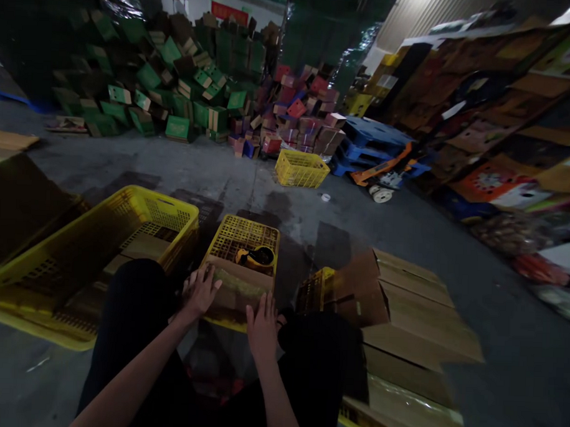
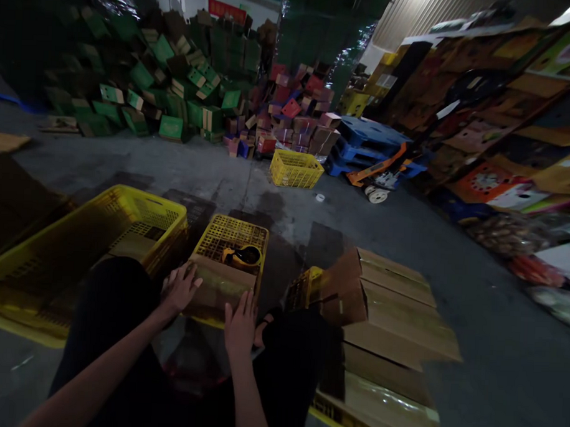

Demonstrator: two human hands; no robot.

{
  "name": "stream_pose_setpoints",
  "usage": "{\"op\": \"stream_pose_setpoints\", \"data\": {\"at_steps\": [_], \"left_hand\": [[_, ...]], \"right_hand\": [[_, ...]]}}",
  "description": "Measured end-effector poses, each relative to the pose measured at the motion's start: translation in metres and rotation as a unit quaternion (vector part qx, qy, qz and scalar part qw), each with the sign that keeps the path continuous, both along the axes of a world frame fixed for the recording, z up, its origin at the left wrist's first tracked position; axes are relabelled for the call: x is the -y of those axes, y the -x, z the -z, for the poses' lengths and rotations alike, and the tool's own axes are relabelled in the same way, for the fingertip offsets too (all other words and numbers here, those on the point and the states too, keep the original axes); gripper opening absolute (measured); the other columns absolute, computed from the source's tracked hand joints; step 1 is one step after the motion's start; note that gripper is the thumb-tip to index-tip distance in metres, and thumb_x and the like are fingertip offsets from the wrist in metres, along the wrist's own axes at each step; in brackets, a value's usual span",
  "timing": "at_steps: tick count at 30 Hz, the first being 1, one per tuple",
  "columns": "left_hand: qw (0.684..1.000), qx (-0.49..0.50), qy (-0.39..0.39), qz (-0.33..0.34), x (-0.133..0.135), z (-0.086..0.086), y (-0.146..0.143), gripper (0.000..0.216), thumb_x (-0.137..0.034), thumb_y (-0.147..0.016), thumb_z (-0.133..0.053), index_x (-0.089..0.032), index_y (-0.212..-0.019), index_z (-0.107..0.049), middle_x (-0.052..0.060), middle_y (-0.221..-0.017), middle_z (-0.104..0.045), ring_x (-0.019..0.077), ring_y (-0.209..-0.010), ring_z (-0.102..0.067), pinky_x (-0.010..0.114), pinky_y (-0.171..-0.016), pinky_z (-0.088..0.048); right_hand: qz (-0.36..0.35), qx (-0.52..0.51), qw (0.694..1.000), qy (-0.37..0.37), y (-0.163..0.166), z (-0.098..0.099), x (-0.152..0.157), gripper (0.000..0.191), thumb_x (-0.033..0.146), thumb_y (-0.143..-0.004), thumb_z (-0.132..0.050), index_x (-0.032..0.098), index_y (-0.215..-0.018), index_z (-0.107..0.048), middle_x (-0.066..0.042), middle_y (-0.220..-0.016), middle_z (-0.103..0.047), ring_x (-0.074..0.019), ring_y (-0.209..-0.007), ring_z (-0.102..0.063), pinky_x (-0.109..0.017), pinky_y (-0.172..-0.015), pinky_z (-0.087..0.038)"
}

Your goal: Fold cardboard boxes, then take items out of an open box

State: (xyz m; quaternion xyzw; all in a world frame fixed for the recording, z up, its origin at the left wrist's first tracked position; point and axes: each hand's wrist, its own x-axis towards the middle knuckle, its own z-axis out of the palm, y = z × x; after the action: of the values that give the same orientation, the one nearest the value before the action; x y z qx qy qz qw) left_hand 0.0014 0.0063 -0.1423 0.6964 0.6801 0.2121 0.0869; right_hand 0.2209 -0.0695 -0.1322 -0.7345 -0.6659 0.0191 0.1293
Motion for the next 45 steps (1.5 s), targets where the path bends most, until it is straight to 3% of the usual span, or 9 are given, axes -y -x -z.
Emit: {"op": "stream_pose_setpoints", "data": {"at_steps": [5, 12, 17, 22, 25, 31, 35, 41, 45], "left_hand": [[1.0, -0.024, -0.015, 0.003, 0.01, 0.006, -0.011, 0.056, -0.044, -0.098, -0.045, -0.015, -0.146, -0.052, 0.018, -0.157, -0.041, 0.0392, -0.139, -0.039, 0.056, -0.112, -0.033], [0.99, -0.062, -0.062, 0.109, 0.049, 0.024, -0.03, 0.058, -0.03, -0.095, -0.046, -0.011, -0.149, -0.047, 0.019, -0.16, -0.036, 0.0376, -0.148, -0.028, 0.053, -0.113, -0.033], [0.991, -0.034, -0.035, 0.124, 0.058, 0.02, -0.032, 0.06, -0.022, -0.089, -0.049, -0.013, -0.148, -0.049, 0.017, -0.159, -0.039, 0.0345, -0.148, -0.029, 0.05, -0.119, -0.025], [0.993, 0.01, -0.003, 0.122, 0.051, 0.013, -0.023, 0.056, -0.02, -0.09, -0.046, -0.021, -0.146, -0.054, 0.014, -0.15, -0.051, 0.0318, -0.142, -0.039, 0.051, -0.117, -0.026], [0.994, 0.032, -0.005, 0.104, 0.045, 0.013, -0.015, 0.052, -0.024, -0.093, -0.046, -0.023, -0.144, -0.055, 0.014, -0.147, -0.053, 0.0303, -0.14, -0.042, 0.049, -0.118, -0.027], [0.998, 0.052, -0.032, -0.014, 0.027, 0.018, 0.006, 0.051, -0.035, -0.1, -0.038, -0.018, -0.145, -0.052, 0.015, -0.155, -0.044, 0.0322, -0.144, -0.037, 0.051, -0.116, -0.03], [0.991, 0.118, -0.053, -0.043, 0.021, 0.022, 0.017, 0.048, -0.038, -0.099, -0.039, -0.016, -0.137, -0.06, 0.016, -0.155, -0.043, 0.033, -0.143, -0.04, 0.05, -0.116, -0.035], [0.953, 0.281, -0.047, -0.099, 0.01, 0.02, 0.031, 0.044, -0.039, -0.098, -0.035, -0.018, -0.121, -0.067, 0.012, -0.129, -0.066, 0.0268, -0.122, -0.06, 0.046, -0.109, -0.045], [0.944, 0.303, -0.053, -0.12, 0.002, 0.018, 0.033, 0.048, -0.04, -0.099, -0.03, -0.016, -0.115, -0.069, 0.013, -0.117, -0.07, 0.0262, -0.113, -0.065, 0.045, -0.105, -0.049]], "right_hand": [[0.002, 0.007, 1.0, -0.002, 0.011, -0.001, 0.002, 0.077, 0.059, -0.103, -0.024, 0.001, -0.152, -0.037, -0.024, -0.159, -0.033, -0.0353, -0.149, -0.029, -0.052, -0.117, -0.03], [-0.06, -0.013, 0.998, 0.027, 0.042, -0.011, -0.002, 0.075, 0.057, -0.102, -0.031, 0.001, -0.151, -0.039, -0.023, -0.156, -0.038, -0.035, -0.148, -0.033, -0.053, -0.12, -0.025], [-0.069, -0.05, 0.996, 0.041, 0.061, -0.021, -0.013, 0.068, 0.052, -0.103, -0.032, 0.003, -0.148, -0.045, -0.021, -0.154, -0.041, -0.0327, -0.148, -0.033, -0.051, -0.12, -0.024], [-0.071, -0.068, 0.994, 0.046, 0.068, -0.024, -0.02, 0.068, 0.053, -0.103, -0.031, 0.003, -0.147, -0.046, -0.02, -0.154, -0.042, -0.0323, -0.148, -0.033, -0.05, -0.121, -0.025], [-0.082, -0.073, 0.993, 0.035, 0.068, -0.021, -0.02, 0.07, 0.055, -0.103, -0.03, 0.003, -0.149, -0.044, -0.019, -0.156, -0.039, -0.0323, -0.148, -0.033, -0.051, -0.121, -0.025], [-0.102, -0.074, 0.992, 0.008, 0.075, -0.014, -0.022, 0.07, 0.056, -0.103, -0.032, 0.006, -0.15, -0.042, -0.018, -0.156, -0.041, -0.0324, -0.148, -0.033, -0.051, -0.12, -0.027], [-0.118, -0.077, 0.99, 0.002, 0.094, -0.01, -0.029, 0.068, 0.055, -0.103, -0.034, 0.007, -0.151, -0.042, -0.018, -0.157, -0.039, -0.0312, -0.149, -0.031, -0.051, -0.12, -0.027], [-0.205, -0.117, 0.971, 0.035, 0.132, -0.013, -0.059, 0.054, 0.043, -0.107, -0.028, 0.014, -0.148, -0.047, -0.01, -0.156, -0.042, -0.0254, -0.15, -0.03, -0.048, -0.122, -0.025], [-0.271, -0.133, 0.952, 0.059, 0.139, -0.021, -0.078, 0.049, 0.036, -0.108, -0.025, 0.018, -0.145, -0.051, -0.006, -0.155, -0.046, -0.0204, -0.15, -0.031, -0.044, -0.123, -0.023]]}}
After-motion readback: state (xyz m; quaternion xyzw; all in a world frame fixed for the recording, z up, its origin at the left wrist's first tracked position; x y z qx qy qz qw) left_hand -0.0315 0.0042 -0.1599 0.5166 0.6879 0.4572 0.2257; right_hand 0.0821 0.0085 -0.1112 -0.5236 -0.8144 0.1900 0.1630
